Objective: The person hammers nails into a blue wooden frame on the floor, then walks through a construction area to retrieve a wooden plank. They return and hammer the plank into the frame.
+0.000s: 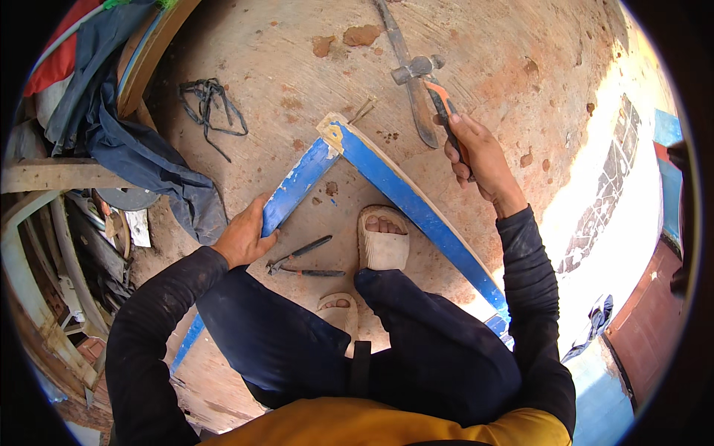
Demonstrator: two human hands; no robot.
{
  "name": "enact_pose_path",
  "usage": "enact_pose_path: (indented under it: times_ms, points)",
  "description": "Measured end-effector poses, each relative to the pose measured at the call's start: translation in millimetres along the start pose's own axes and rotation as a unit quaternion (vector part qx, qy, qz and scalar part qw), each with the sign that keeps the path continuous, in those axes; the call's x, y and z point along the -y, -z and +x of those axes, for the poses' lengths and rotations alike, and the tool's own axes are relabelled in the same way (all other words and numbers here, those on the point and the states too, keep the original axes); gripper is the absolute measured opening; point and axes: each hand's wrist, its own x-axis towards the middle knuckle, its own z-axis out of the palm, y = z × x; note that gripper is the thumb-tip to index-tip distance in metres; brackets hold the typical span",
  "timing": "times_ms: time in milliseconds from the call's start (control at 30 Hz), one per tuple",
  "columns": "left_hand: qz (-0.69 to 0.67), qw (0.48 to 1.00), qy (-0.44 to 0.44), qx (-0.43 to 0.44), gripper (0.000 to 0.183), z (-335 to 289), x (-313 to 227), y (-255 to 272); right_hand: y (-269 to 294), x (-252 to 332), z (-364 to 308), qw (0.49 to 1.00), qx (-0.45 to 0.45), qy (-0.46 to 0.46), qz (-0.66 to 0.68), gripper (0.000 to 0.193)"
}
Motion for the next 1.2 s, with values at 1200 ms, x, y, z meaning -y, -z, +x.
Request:
enact_pose_path:
  times_ms: [1200]
  points:
    - [-0.043, 0.997, 0.050, 0.051, 0.088, -0.1, -2.3, 6.1, 5.8, 16.5, 7.7, 0.997, 0.022, -0.022, -0.064, 0.041]
